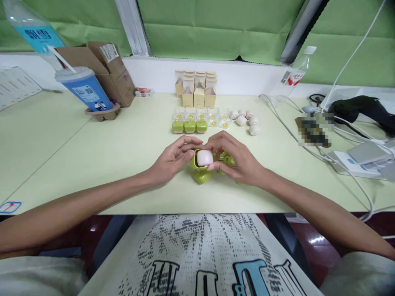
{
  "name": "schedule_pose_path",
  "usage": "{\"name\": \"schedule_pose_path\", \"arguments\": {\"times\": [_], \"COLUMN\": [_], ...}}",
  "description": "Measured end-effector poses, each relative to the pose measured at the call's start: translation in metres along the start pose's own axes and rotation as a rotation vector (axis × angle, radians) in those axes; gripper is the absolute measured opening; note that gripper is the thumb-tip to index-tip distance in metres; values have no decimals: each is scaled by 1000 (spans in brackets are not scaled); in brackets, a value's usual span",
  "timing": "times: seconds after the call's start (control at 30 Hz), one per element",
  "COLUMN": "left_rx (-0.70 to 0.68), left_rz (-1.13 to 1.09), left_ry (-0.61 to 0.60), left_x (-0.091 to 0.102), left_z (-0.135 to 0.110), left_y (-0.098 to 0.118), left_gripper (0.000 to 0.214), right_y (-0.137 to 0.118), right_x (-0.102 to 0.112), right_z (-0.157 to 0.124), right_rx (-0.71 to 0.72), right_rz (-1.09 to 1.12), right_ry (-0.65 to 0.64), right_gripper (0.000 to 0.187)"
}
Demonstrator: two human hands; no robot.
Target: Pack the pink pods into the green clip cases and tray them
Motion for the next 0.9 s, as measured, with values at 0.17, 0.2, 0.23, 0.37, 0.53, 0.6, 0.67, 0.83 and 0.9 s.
{"name": "schedule_pose_path", "arguments": {"times": [0.17, 0.2, 0.23, 0.37, 0.53, 0.6, 0.67, 0.83, 0.9], "left_rx": [-43, -58, -86, -372, -719, -760, -764, -773, -784], "left_rz": [-20, -6, 23, 328, 703, 745, 749, 688, 682], "left_ry": [3, 11, 25, 39, -80, -98, -117, -118, -142], "left_x": [0, 0, 1, -2, -15, -17, -18, -17, -16], "left_z": [3, 3, 2, 2, 12, 21, 31, 52, 56], "left_y": [0, 2, 5, 30, 49, 49, 45, 35, 33], "left_gripper": [34, 33, 33, 27, 30, 23, 16, 16, 18], "right_y": [-7, -8, -8, 2, 16, 18, 20, 25, 26], "right_x": [-18, -18, -15, 6, 18, 19, 21, 27, 27], "right_z": [-6, -6, -5, 1, 7, 8, 8, 7, 7], "right_rx": [118, 129, 126, -21, -159, -186, -213, -287, -280], "right_rz": [-202, -225, -228, -66, 130, 187, 218, 195, 168], "right_ry": [-153, -136, -104, 72, 94, 91, 100, 152, 171], "right_gripper": [41, 41, 42, 44, 41, 39, 38, 36, 35]}}
Point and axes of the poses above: each hand's wrist, its own z-axis towards the middle knuckle, its own x-axis out of the back of the hand, y = z × x, the point moved 6 cm from there along z, towards the middle knuckle, and after that the axes turned 12 degrees about -x, right-handed, at the moved point
